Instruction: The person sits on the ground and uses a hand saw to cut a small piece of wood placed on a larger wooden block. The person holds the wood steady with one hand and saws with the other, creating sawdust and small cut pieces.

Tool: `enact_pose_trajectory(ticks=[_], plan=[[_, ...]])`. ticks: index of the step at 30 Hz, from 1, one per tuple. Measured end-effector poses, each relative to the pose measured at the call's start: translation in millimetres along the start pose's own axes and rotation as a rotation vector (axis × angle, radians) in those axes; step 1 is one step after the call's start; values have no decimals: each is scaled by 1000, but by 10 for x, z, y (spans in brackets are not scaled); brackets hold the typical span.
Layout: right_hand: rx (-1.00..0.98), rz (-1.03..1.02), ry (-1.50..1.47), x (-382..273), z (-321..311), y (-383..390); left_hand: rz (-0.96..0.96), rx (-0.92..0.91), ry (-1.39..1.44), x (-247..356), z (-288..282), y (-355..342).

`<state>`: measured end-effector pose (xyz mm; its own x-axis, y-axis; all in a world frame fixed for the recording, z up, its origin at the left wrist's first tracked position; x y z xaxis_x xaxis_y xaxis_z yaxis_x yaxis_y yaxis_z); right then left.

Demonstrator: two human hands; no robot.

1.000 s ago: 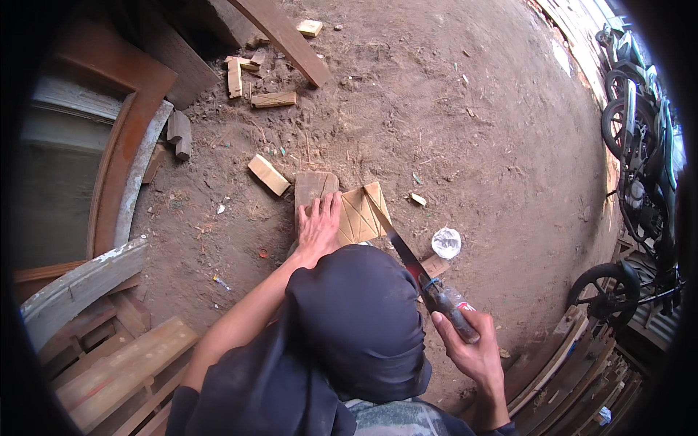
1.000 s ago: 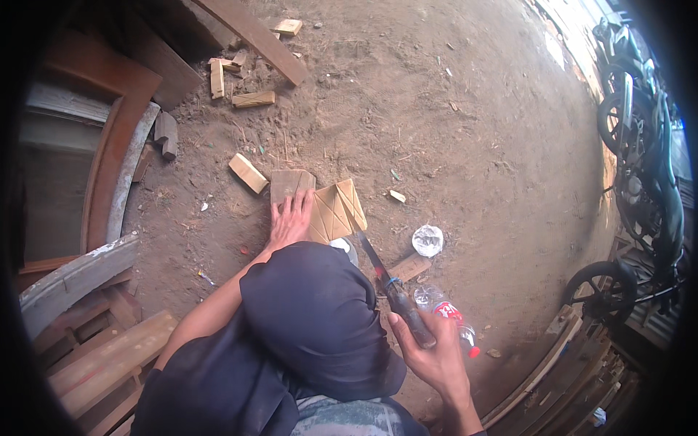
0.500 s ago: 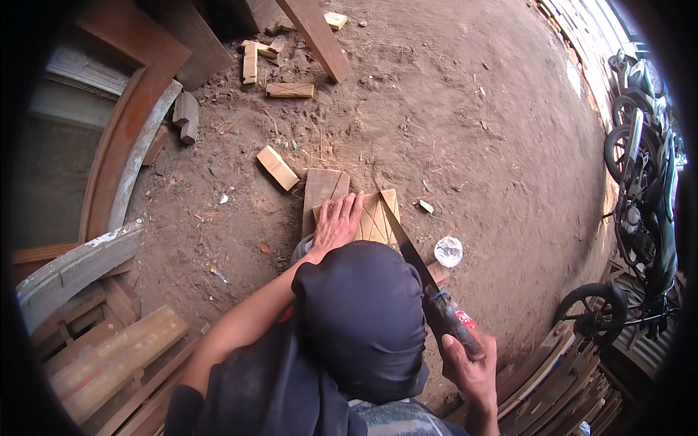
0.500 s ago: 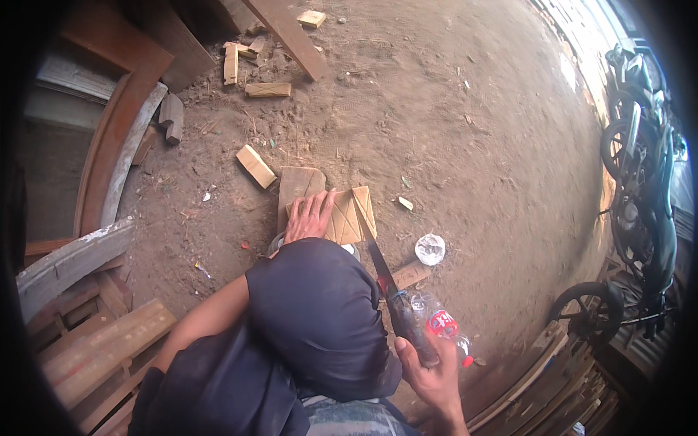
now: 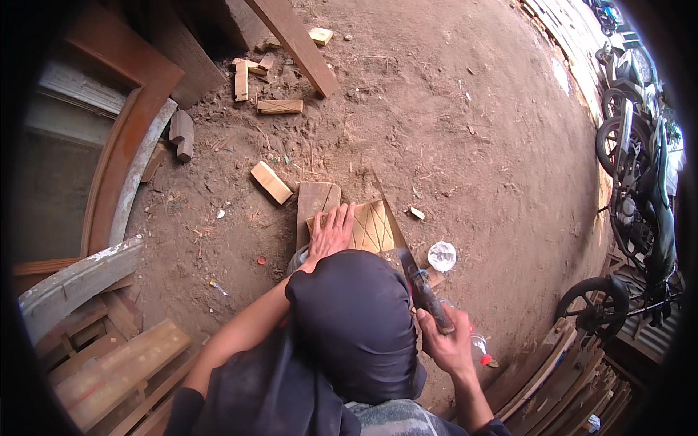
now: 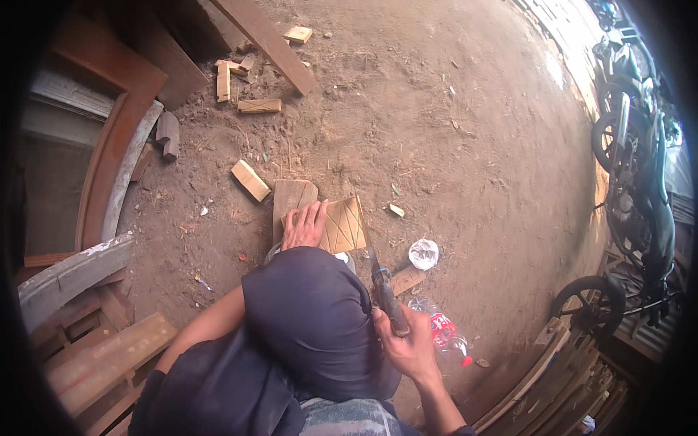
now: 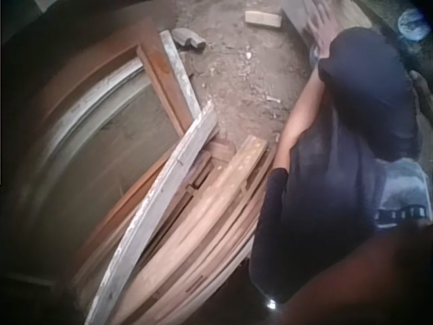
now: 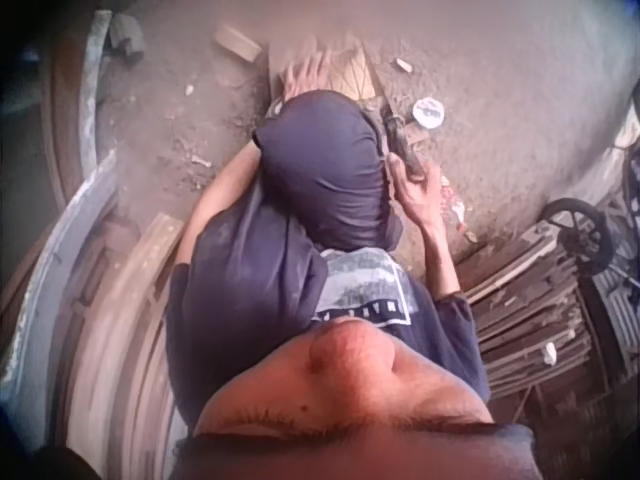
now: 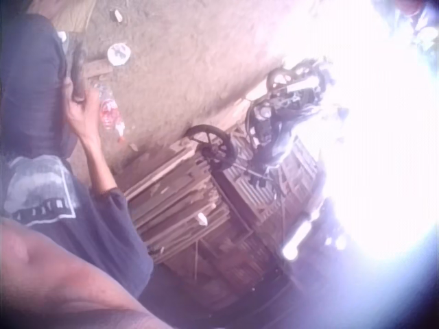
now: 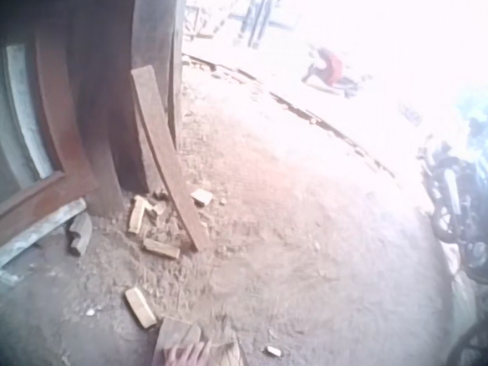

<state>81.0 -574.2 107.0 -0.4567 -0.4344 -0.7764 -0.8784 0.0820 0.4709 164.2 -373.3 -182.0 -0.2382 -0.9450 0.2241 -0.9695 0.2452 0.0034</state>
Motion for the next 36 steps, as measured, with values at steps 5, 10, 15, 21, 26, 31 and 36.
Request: enact_pose_trajectory(ticks=[5,10,15,21,26,31,36], plan=[[-42,-93,3,-165,-323,178,8,-48,84,-70,-84,53],[-20,-111,-17,-38,-411,285,4,-72,142,-52,-72,55],[-80,-10,-49,35,-330,302,-12,-80,135,-90,-14,78],[-119,15,-7,171,-299,286,-11,-92,78,-70,-75,62],[-74,65,-51,53,-273,346,-24,-93,133,-35,-156,50],[-84,90,-71,-90,-140,213,-11,-45,67,-13,-150,43],[-111,69,-28,-140,-132,150,-36,-12,47,-69,-108,58]])
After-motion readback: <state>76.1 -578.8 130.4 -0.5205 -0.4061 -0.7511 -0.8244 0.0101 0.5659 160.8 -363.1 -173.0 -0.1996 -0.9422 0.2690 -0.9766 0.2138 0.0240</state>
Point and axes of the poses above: each hand's wrist, its own y-axis away from the middle knuckle, its own z-axis out of the palm, x = y × z, the point moved 1 cm from there along -y, towards the middle knuckle, and after that the axes turned 13 degrees about -z, right-handed, at the moved point
